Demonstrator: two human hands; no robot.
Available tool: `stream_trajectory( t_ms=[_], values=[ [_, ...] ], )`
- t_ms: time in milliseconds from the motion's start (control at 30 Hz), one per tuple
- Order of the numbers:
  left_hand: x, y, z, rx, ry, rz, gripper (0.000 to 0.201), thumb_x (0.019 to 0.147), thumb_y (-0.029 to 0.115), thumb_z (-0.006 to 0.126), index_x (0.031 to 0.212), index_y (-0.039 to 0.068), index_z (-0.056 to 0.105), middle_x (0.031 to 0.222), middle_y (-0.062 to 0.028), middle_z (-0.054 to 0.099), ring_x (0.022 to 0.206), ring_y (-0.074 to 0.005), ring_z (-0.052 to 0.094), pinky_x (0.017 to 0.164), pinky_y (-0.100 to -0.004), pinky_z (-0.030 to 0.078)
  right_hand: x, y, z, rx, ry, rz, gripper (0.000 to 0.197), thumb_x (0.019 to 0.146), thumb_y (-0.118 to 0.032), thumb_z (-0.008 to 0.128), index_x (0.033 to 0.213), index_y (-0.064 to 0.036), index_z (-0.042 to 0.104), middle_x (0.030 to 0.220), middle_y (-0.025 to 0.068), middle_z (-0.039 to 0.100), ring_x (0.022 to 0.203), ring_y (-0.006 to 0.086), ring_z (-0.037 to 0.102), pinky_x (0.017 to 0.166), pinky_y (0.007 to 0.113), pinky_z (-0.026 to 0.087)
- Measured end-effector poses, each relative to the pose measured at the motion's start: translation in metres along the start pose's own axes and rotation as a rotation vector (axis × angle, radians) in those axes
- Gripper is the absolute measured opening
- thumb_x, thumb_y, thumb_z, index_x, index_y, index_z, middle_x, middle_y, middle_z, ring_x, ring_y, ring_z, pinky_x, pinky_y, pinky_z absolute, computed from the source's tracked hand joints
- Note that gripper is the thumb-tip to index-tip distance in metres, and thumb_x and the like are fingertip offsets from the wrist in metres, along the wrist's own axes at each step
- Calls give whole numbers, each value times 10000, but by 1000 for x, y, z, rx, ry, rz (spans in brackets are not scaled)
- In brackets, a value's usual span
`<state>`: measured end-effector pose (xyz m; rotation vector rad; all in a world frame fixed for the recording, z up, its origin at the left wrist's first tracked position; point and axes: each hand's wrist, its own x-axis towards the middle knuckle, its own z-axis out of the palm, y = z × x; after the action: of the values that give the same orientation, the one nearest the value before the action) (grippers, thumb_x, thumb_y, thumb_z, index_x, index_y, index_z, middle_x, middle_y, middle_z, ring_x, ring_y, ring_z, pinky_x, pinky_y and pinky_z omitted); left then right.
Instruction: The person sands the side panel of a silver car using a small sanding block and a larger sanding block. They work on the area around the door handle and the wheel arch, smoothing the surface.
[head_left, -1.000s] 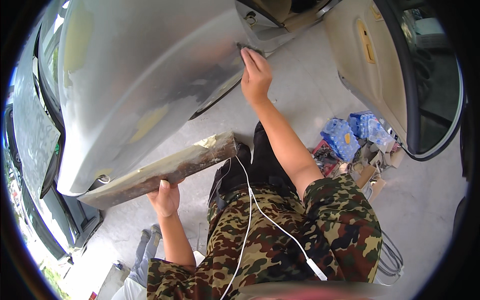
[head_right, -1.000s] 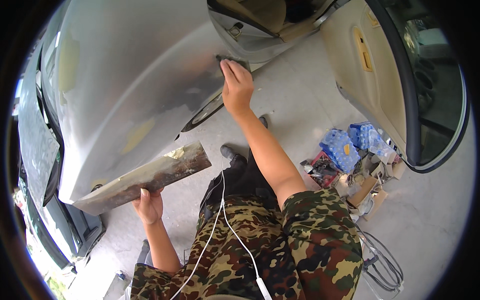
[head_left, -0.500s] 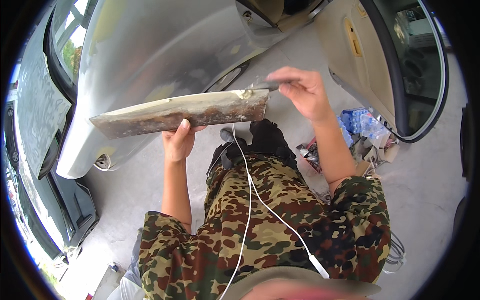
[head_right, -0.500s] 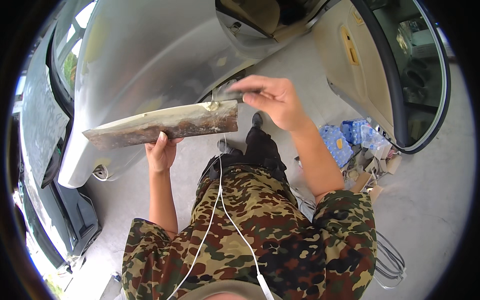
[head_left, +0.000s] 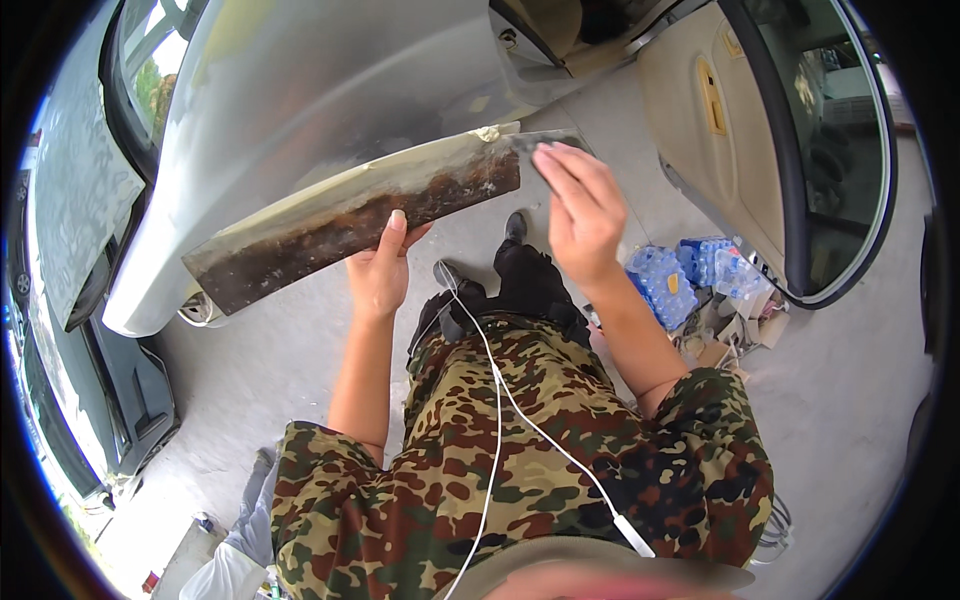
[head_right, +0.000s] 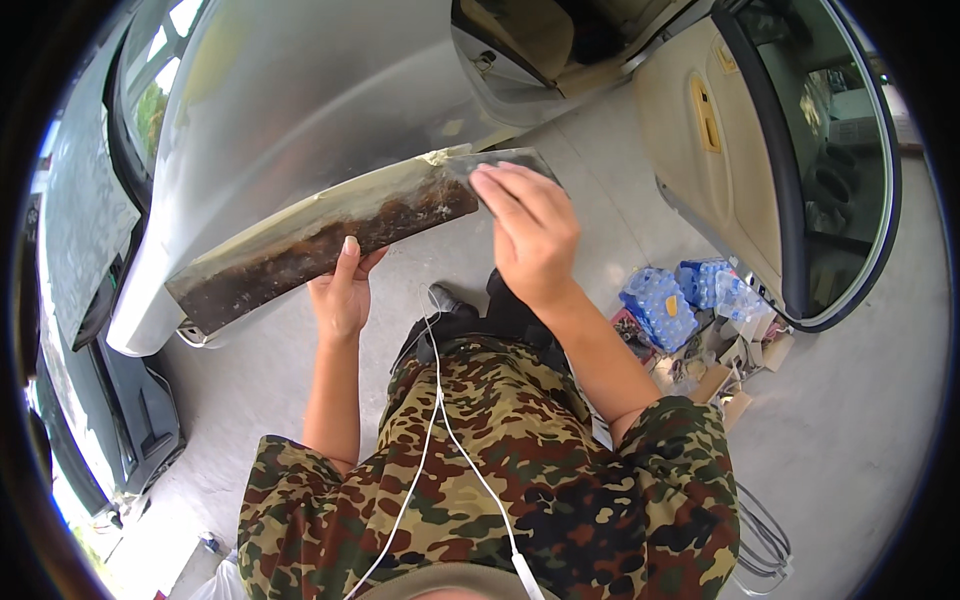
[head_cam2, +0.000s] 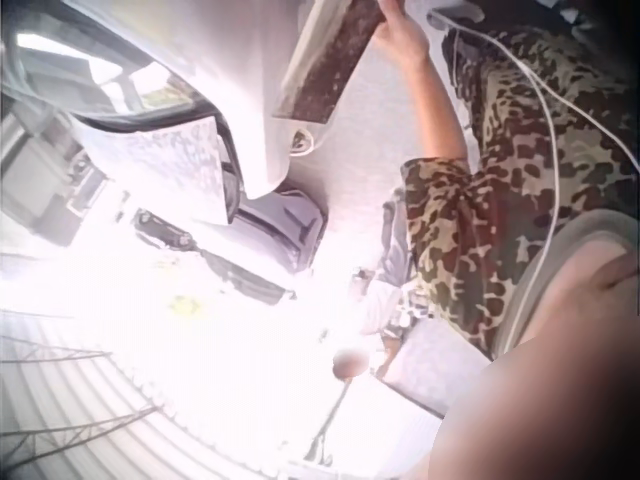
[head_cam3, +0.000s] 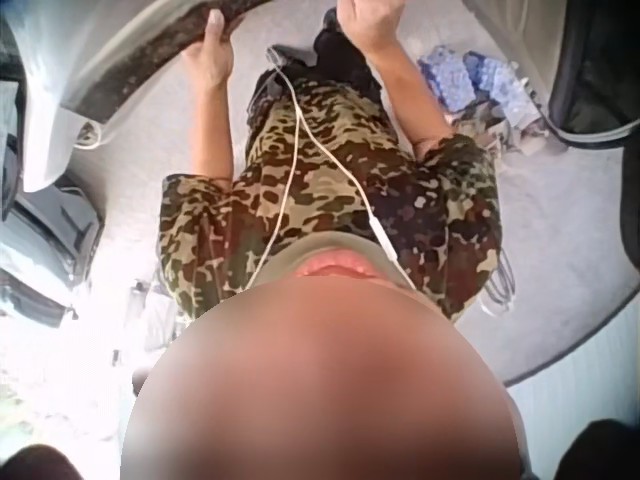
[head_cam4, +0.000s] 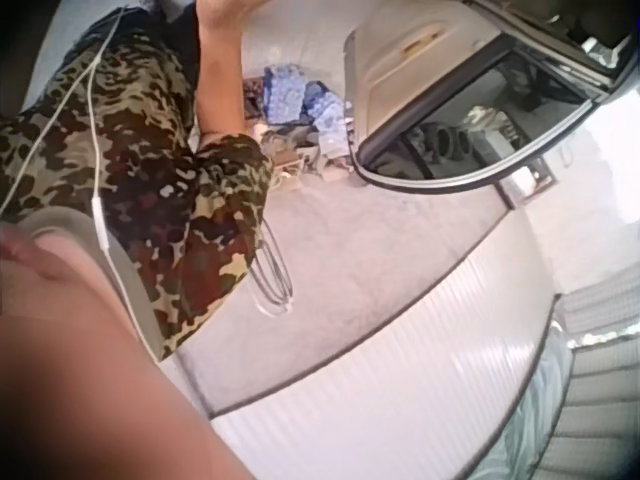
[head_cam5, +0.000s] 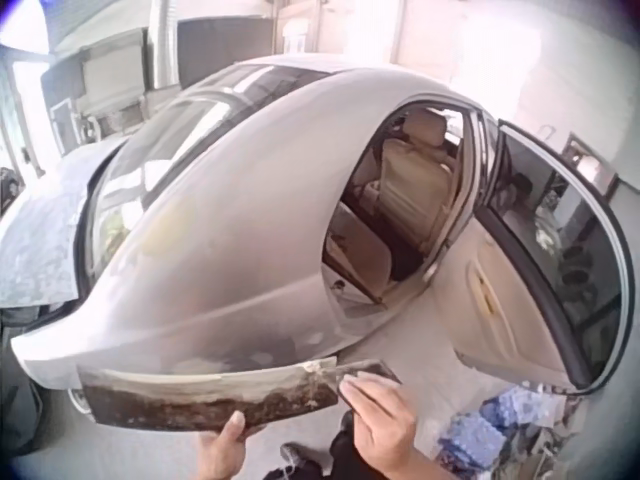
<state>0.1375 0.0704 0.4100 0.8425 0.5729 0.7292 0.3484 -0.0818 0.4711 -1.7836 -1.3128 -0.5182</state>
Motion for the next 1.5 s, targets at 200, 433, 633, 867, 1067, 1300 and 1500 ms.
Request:
stream_trajectory(
  t_ms=[200, 433, 633, 867, 1067, 1300, 1500],
  values=[
    [-7, -2, 25, 105, -3, 7, 363, 1089, 35, 612, 1450, 41, 570, 1359, -88, 660, 1205, -225, 680, 1038, -522, 629, -14, -2, 24, 36, -71, 42, 427, 793, 78, 677, 1170, -74, 807, 1138, 79, 781, 1057, 319, 737, 916, 429, 587],
    [6, 8, 24, 103, 80, 85, 353, 1093, 67, 626, 1436, -2, 579, 1364, -112, 651, 1210, -231, 673, 1049, -535, 622, -46, 19, 1, 474, -119, 527, 304, 1038, -4, 615, 1310, -24, 749, 1217, 158, 773, 1062, 222, 729, 941, 324, 553],
    [12, 20, 8, 148, 163, 195, 434, 1090, 87, 628, 1510, 32, 534, 1435, -135, 650, 1257, -274, 691, 1044, -468, 613, -72, 71, 28, 830, 54, 1071, 328, 1070, -38, 624, 1381, 43, 693, 1099, 18, 702, 946, 62, 573, 841, 229, 478],
    [-4, 44, 17, 359, 123, 253, 508, 1103, 95, 603, 1583, 41, 447, 1524, -167, 571, 1305, -321, 656, 1019, -477, 628, -83, 112, 82, 689, 162, 940, 321, 1037, 15, 622, 1337, -13, 729, 1181, 72, 745, 941, 152, 655, 808, 269, 519],
    [-1, 66, 10, 459, -8, 235, 508, 1121, 190, 585, 1541, -71, 466, 1516, -239, 576, 1371, -372, 613, 1117, -507, 559, -63, 115, 155, 274, 454, 584, 398, 910, 117, 689, 1266, -44, 764, 1250, 107, 751, 1167, 322, 713, 979, 397, 573],
    [2, 116, 85, 622, -178, 167, 584, 1086, 219, 628, 1596, 0, 444, 1583, -203, 538, 1439, -407, 542, 1221, -579, 434, 9, 122, 168, 208, 770, 630, 466, 818, 117, 725, 1238, -77, 781, 1248, 84, 753, 1191, 330, 697, 1017, 447, 558],
    [38, 122, 163, 799, -333, 11, 655, 1048, 247, 696, 1623, 80, 429, 1589, -168, 537, 1431, -373, 546, 1228, -584, 414, 28, 181, 115, 196, 970, 734, 443, 855, 135, 678, 1228, -81, 782, 1240, 95, 756, 1178, 333, 702, 1020, 455, 552]
  ],
)
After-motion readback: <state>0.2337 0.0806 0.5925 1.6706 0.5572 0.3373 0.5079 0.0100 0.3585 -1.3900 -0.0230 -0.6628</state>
